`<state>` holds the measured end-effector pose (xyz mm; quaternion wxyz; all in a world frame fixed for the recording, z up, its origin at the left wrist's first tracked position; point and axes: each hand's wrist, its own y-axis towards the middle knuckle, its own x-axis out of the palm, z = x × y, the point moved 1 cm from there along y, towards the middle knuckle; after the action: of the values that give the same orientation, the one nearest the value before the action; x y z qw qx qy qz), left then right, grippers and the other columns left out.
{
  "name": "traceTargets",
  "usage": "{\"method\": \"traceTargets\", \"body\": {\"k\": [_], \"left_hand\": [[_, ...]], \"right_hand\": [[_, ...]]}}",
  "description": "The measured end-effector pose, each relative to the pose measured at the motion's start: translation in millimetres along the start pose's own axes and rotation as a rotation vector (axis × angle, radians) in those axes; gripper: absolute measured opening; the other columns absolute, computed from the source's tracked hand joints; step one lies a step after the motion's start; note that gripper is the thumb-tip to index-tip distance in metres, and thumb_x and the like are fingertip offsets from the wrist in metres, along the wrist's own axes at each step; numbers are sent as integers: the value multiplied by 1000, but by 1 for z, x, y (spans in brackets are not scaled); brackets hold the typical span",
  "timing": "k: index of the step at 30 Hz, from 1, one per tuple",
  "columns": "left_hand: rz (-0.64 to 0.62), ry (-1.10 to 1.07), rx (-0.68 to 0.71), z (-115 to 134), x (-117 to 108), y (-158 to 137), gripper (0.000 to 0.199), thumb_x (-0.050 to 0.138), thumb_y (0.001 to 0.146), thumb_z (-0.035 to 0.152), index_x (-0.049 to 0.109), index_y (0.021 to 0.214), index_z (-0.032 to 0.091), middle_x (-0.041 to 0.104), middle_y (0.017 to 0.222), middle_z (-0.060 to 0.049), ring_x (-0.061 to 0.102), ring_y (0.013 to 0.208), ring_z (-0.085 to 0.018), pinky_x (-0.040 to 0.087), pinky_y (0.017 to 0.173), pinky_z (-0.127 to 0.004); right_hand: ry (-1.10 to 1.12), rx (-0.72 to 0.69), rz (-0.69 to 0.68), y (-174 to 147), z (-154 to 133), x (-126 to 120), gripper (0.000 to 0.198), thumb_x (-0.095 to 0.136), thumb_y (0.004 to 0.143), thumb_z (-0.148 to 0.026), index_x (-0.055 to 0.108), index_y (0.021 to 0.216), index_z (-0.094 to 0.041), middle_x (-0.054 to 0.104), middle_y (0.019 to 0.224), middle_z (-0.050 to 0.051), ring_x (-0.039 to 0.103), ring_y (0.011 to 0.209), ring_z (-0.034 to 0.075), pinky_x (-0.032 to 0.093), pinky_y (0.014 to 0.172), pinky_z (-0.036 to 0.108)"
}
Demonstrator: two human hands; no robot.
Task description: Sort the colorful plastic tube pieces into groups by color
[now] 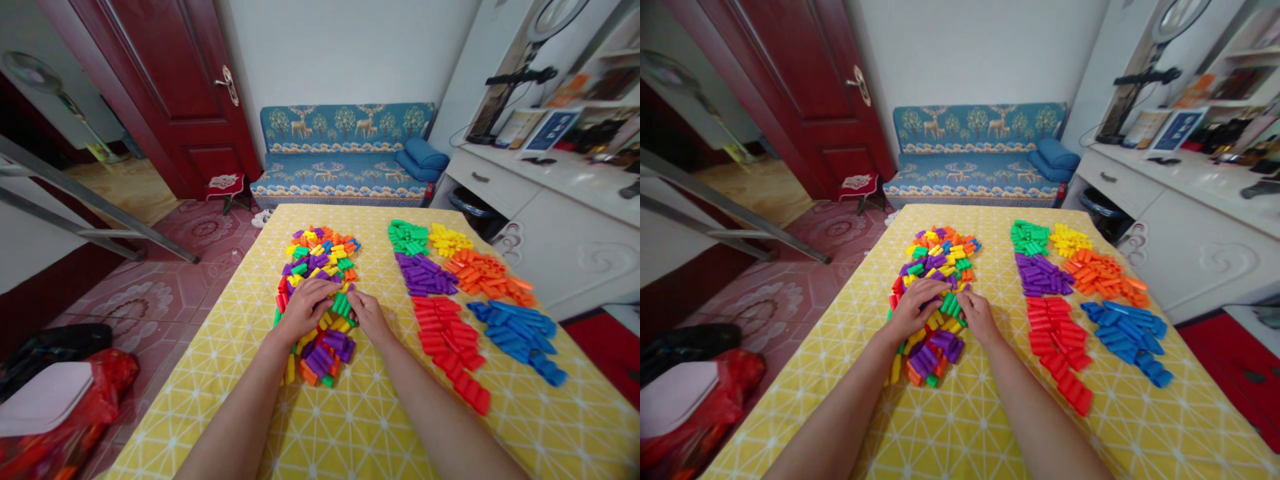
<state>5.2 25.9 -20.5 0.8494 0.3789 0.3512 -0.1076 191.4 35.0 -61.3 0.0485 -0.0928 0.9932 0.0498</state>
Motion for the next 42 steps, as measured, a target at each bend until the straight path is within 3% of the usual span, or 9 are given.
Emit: {"method": "traceTargets", "body": {"k": [5, 10, 14, 19, 27, 31, 35, 38, 42], "left_hand": [[-15, -38, 9, -4, 3, -1, 31, 54, 94, 22, 62, 123, 28, 68, 122, -6, 59, 117, -22, 42, 103, -43], [16, -18, 32, -3, 4, -1, 22, 58, 92, 22, 67, 111, 24, 70, 112, -7, 63, 109, -21, 46, 98, -41], [110, -4, 24, -3, 6, -2, 15, 60, 91, 23, 70, 102, 22, 70, 103, -7, 65, 100, -19, 51, 88, -35], [117, -67, 8, -2, 7, -2, 13, 59, 90, 19, 71, 97, 20, 71, 97, -6, 66, 92, -17, 53, 83, -31], [45, -176, -27, 3, 10, -2, 18, 54, 91, 10, 70, 91, 18, 71, 90, -6, 68, 86, -14, 55, 78, -26], [82, -149, -14, 1, 10, -2, 18, 55, 91, 13, 69, 100, 20, 71, 98, -7, 67, 93, -16, 55, 83, -30], [156, -69, -22, -3, 8, -3, 25, 54, 90, 11, 68, 108, 22, 68, 110, -8, 64, 104, -18, 53, 90, -34], [169, -22, -26, -6, 8, -3, 24, 54, 89, 11, 69, 105, 22, 68, 108, -8, 64, 102, -19, 54, 89, -35], [157, 6, -30, -8, 9, -2, 22, 55, 89, 11, 71, 99, 22, 70, 103, -7, 66, 97, -19, 55, 85, -35]], "right_hand": [[87, -3, 11, 1, -3, 1, 37, 62, 81, -53, 59, 100, -20, 61, 73, -1, 53, 58, 13, 41, 52, 24], [157, -37, -4, 2, 3, 3, 35, 67, 79, -44, 58, 105, -22, 65, 78, 0, 62, 70, 16, 49, 65, 28], [45, -129, -28, 3, 7, 2, 45, 72, 77, -39, 61, 118, -23, 67, 108, 5, 64, 95, 20, 50, 83, 34], [-223, -278, 25, 5, 7, -1, 42, 76, 73, -33, 68, 113, -25, 65, 115, 7, 58, 111, 24, 45, 96, 38], [-191, -152, -55, -2, 3, 10, 45, 72, 72, -24, 59, 115, -22, 68, 98, 3, 64, 89, 19, 51, 79, 32], [-220, -155, 39, -4, -8, 10, 41, 72, 71, -29, 59, 110, -21, 68, 96, 2, 63, 84, 18, 50, 75, 30], [-323, -189, 237, 18, -26, -26, 43, 75, 68, -40, 61, 104, -20, 68, 93, 4, 62, 77, 18, 49, 70, 30], [-473, -228, 409, 53, -38, -84, 47, 76, 65, -45, 62, 101, -18, 69, 90, 5, 61, 73, 19, 48, 67, 31], [-839, -71, 588, 101, -41, -171, 47, 75, 65, -44, 63, 103, -18, 70, 90, 7, 62, 73, 21, 46, 66, 32]]}}
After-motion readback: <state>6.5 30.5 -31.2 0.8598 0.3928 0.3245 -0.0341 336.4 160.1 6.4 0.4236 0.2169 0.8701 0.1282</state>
